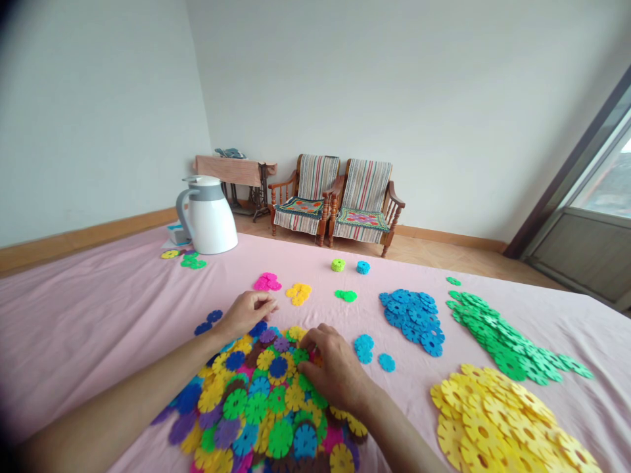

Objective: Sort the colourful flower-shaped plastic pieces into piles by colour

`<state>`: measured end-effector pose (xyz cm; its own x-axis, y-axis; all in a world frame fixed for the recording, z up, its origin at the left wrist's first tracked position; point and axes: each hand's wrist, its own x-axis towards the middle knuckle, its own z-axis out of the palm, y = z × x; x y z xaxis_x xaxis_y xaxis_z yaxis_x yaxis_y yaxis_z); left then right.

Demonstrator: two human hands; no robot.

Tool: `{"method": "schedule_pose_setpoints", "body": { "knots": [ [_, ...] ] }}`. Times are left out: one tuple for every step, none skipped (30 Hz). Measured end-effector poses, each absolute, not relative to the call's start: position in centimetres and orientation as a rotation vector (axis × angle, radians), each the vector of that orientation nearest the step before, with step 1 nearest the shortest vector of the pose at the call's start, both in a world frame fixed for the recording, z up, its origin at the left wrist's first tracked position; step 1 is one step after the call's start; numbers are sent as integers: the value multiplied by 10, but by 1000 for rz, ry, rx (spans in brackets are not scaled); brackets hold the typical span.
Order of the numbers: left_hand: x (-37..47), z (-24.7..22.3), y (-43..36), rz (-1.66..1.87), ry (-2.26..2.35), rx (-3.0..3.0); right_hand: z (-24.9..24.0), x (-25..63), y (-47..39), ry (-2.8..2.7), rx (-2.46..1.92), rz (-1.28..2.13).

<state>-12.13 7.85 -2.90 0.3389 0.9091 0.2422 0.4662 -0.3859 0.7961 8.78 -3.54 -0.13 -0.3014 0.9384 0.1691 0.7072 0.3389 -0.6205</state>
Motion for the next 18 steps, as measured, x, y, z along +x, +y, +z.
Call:
{"method": "schedule_pose_setpoints", "body": {
  "knots": [
    [-121, -29, 78, 924, 1200, 1989, -2, 88, -35, -2098, -1444, 602],
    [-121, -29, 78, 924, 1199, 1990, -3, 87, -35, -2094, -1450, 599],
    [-122, -29, 78, 924, 1198, 1992, -3, 87, -34, -2090, -1453, 593],
    [-122, -29, 79, 923, 1197, 1992, -4, 87, -34, -2085, -1453, 586],
    [-122, -29, 79, 923, 1197, 1991, -4, 86, -34, -2079, -1451, 581],
    [-122, -29, 79, 923, 1197, 1991, -4, 86, -34, -2075, -1452, 579],
    [-122, -29, 79, 921, 1197, 1992, -4, 86, -34, -2074, -1457, 579],
    [-122, -29, 79, 921, 1195, 1994, -4, 85, -33, -2077, -1466, 581],
    [-122, -30, 80, 921, 1192, 1996, -5, 85, -33, -2080, -1477, 582],
    [-122, -30, 80, 924, 1186, 1997, -5, 85, -33, -2083, -1486, 578],
    [-122, -31, 80, 926, 1181, 1997, -6, 85, -32, -2084, -1492, 572],
    [-122, -31, 80, 929, 1179, 1993, -7, 85, -32, -2083, -1496, 562],
    [-122, -32, 81, 931, 1179, 1987, -7, 85, -32, -2083, -1497, 554],
    [-123, -32, 81, 931, 1183, 1981, -8, 84, -31, -2083, -1498, 549],
    [-123, -33, 81, 928, 1188, 1977, -8, 84, -31, -2085, -1499, 546],
    [-122, -33, 81, 924, 1193, 1974, -8, 84, -31, -2089, -1498, 546],
    [-122, -33, 81, 920, 1199, 1972, -8, 84, -31, -2095, -1496, 548],
    [-122, -33, 81, 919, 1202, 1969, -8, 83, -31, -2101, -1494, 547]
  ]
}}
